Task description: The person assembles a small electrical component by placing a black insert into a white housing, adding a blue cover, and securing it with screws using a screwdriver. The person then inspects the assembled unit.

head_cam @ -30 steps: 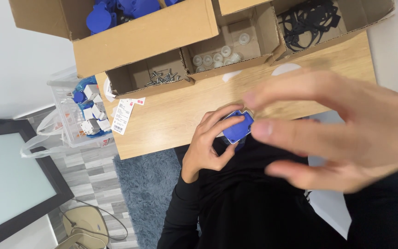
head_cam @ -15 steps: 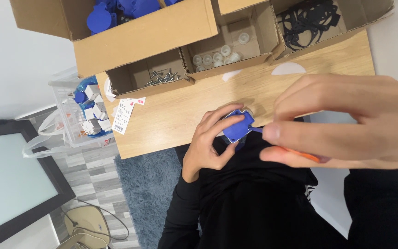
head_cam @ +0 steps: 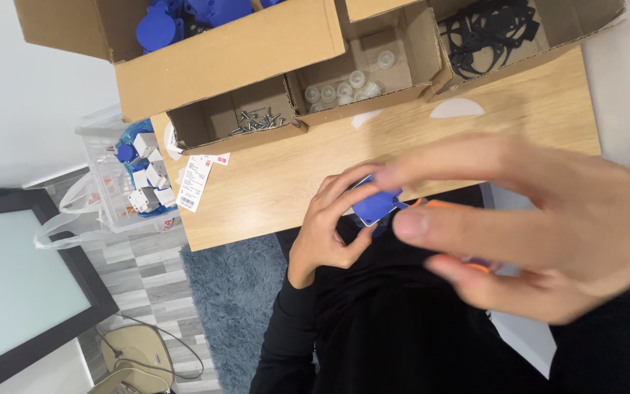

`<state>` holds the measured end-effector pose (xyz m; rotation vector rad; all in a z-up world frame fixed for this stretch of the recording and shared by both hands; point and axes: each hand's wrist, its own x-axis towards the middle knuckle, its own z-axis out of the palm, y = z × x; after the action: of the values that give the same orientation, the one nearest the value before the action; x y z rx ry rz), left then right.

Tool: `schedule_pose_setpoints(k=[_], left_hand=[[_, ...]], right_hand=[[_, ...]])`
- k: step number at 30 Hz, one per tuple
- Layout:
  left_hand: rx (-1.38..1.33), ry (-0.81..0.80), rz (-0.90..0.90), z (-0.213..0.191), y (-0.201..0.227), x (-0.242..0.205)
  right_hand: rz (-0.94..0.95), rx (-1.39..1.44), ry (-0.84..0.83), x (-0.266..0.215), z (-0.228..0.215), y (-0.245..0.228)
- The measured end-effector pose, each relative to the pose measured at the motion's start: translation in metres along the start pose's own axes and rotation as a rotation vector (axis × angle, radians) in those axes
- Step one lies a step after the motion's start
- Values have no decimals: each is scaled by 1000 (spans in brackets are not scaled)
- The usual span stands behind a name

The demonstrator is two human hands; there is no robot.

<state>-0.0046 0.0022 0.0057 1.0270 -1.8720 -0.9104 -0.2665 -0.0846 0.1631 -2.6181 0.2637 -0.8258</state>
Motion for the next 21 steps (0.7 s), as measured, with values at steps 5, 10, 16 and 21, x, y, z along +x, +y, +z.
schedule_pose_setpoints(k=[5, 10, 16, 21], left_hand=[[4, 11, 7, 1, -2, -1], [0, -1, 1, 1, -2, -1], [0, -6, -4, 1, -2, -2], [5, -6, -6, 2, -4, -3]], right_hand=[[300, 250, -320, -17, -15, -11], [847, 387, -204, 10, -17, -20], [943, 290, -44, 17, -3, -26], [919, 246, -103, 5, 0, -13]])
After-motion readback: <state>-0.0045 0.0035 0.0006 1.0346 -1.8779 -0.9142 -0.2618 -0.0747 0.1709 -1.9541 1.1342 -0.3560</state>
